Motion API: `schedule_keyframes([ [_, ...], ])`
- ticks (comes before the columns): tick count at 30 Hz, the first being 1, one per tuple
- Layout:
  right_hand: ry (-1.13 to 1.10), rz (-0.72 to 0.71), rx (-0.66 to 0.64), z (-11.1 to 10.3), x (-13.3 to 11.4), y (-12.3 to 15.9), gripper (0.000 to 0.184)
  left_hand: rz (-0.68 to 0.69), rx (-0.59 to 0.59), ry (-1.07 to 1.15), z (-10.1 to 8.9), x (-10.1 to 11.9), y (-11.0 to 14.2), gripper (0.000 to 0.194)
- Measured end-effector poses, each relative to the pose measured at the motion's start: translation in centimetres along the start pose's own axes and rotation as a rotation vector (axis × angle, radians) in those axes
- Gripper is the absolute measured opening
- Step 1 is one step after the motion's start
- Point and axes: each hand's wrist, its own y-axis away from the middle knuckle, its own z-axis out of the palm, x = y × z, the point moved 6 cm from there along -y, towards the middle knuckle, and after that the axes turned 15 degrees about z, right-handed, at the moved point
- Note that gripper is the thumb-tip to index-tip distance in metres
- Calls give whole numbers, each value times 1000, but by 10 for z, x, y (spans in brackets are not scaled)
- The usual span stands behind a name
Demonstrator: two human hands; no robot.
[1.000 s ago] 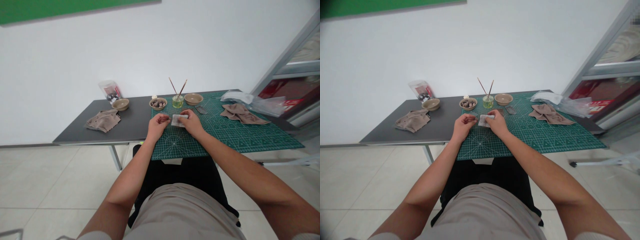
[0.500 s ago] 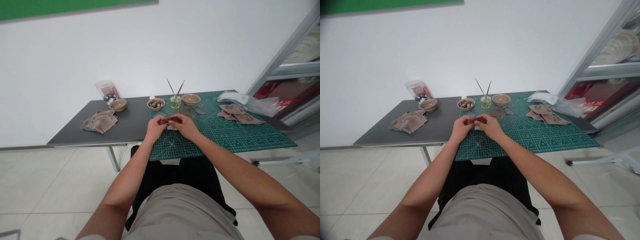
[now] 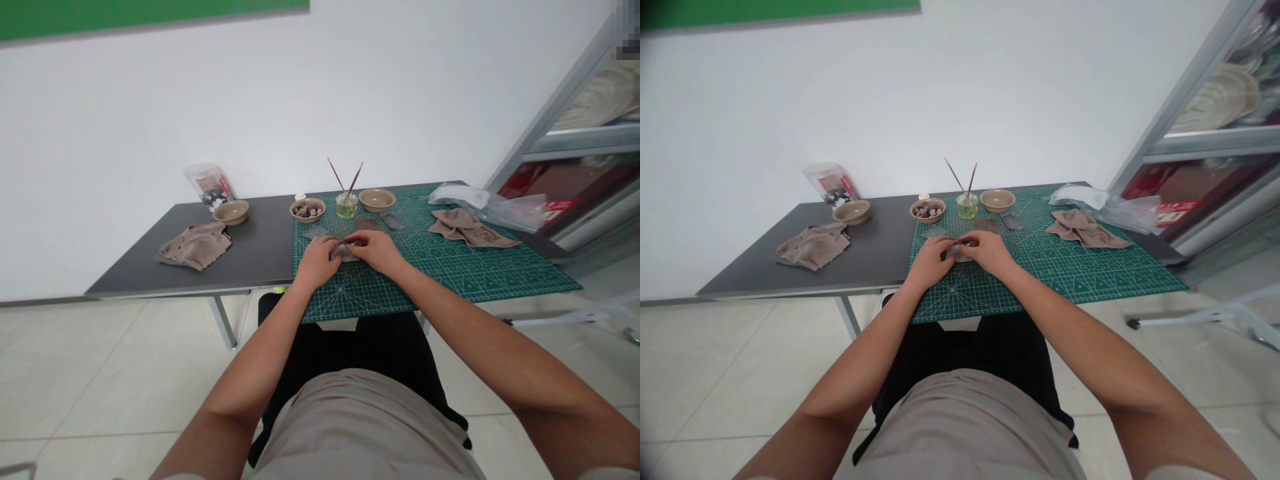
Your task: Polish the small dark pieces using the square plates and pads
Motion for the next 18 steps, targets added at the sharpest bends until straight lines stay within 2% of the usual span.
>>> schedule_keyframes([
  [3, 160, -40, 23, 0, -3, 6, 12, 16, -99, -56, 8, 3, -1, 28],
  [6, 292, -72, 23, 5, -5, 8, 6, 29, -139, -84, 10, 5, -1, 25],
  [11, 453, -145, 61, 9, -9, 11, 10, 11, -168, -122, 8, 4, -1, 20],
  [18, 595, -177, 13, 8, -11, 17, 16, 29, -206, -167, 11, 5, -1, 28],
])
